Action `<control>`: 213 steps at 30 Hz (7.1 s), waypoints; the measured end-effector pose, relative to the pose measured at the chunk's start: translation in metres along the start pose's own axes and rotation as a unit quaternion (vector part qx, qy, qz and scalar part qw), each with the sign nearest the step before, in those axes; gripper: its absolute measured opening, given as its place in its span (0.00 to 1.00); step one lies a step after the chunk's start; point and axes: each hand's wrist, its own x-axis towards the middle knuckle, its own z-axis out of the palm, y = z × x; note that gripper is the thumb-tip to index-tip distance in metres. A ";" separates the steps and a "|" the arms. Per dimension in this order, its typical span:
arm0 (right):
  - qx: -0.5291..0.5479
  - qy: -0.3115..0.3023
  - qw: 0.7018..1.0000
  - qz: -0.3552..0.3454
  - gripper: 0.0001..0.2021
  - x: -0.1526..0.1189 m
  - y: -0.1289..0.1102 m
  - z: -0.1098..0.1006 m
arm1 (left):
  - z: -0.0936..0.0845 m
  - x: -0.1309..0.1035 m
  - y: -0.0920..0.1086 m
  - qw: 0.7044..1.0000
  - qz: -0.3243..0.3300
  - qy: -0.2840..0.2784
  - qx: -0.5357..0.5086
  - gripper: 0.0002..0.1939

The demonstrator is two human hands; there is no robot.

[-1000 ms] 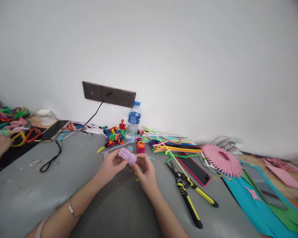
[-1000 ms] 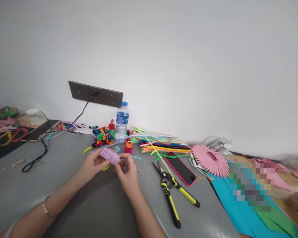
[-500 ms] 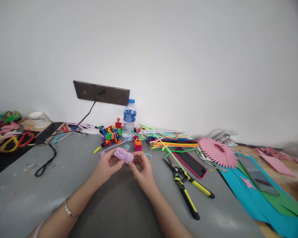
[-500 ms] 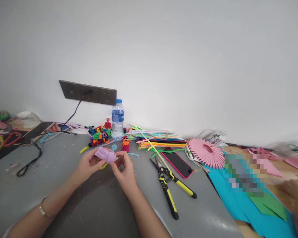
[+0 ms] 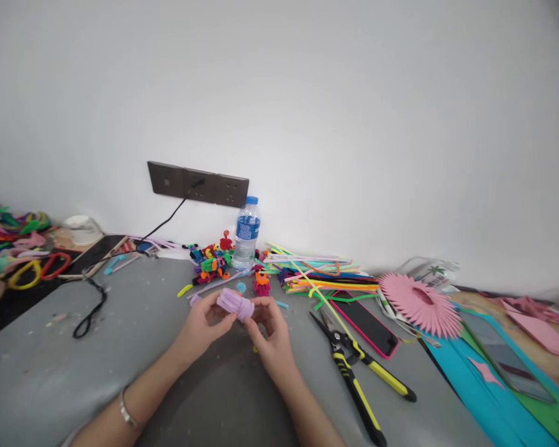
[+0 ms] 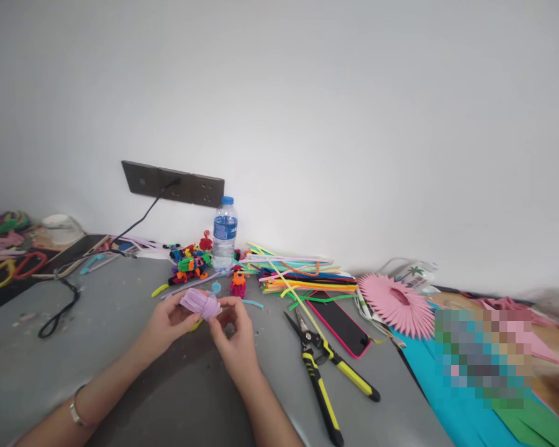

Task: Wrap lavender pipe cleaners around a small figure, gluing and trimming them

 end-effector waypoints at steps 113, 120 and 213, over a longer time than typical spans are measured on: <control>0.056 0.107 0.992 -0.025 0.16 0.008 0.010 -0.006 | 0.005 0.000 -0.005 0.993 -0.083 -0.071 -0.036 0.22; 0.084 0.101 0.991 0.003 0.19 0.007 0.011 -0.005 | 0.007 0.000 -0.001 0.986 -0.131 -0.094 -0.047 0.25; 0.239 0.029 0.959 0.149 0.18 0.048 0.018 -0.019 | 0.003 0.010 0.008 0.928 -0.137 0.135 -0.318 0.29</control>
